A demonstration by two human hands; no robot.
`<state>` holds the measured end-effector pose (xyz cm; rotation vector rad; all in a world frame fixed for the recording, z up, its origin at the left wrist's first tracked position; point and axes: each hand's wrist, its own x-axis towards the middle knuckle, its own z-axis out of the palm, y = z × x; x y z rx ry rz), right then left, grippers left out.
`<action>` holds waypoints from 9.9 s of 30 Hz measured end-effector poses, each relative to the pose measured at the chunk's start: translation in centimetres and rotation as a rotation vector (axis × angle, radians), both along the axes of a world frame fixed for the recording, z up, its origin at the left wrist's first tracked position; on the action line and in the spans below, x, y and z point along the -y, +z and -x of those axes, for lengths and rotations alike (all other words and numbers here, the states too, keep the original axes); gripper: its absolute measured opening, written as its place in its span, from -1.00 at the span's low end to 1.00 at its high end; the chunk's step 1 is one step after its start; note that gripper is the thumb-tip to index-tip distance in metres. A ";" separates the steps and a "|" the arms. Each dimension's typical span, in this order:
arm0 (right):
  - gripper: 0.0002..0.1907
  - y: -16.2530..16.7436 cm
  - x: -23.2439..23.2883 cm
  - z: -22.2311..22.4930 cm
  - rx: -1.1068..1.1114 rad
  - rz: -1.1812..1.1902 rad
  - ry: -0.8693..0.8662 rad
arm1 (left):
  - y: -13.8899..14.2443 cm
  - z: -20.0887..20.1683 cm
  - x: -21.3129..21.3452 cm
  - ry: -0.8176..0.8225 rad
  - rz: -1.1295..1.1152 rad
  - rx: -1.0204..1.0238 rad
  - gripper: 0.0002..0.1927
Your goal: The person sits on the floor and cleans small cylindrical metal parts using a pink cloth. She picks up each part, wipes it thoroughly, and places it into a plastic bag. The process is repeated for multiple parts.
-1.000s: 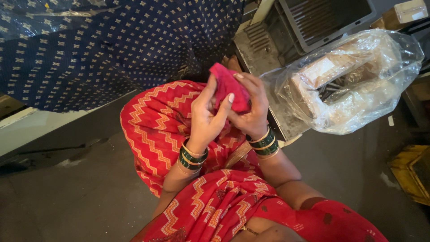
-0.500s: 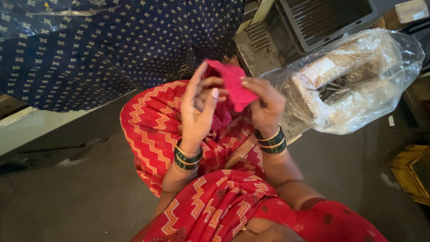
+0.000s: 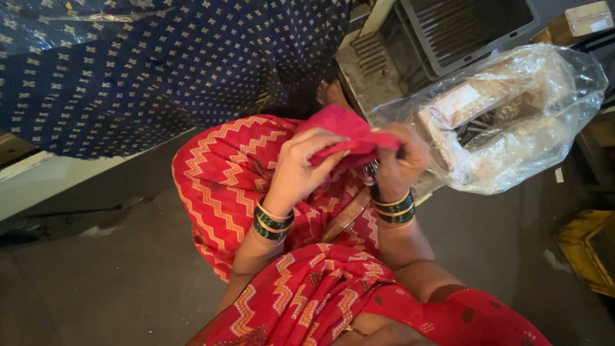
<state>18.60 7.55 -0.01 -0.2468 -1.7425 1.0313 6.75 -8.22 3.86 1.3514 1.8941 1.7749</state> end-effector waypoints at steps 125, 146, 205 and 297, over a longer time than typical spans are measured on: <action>-0.41 0.6 5.5 5.2 0.346 -0.454 0.132 | -4.1 1.3 2.3 0.172 0.165 0.081 -0.30; -0.20 2.1 2.6 3.2 0.196 -0.134 0.309 | -7.8 3.3 1.1 0.026 -0.237 0.203 -0.71; -0.48 -0.7 -2.5 3.0 -0.331 -0.060 0.264 | -12.2 5.6 -1.5 -0.344 0.082 -0.124 0.00; -0.27 -2.3 3.7 7.8 0.390 -0.332 0.190 | -17.0 3.8 -1.7 -0.403 -0.433 0.921 -0.24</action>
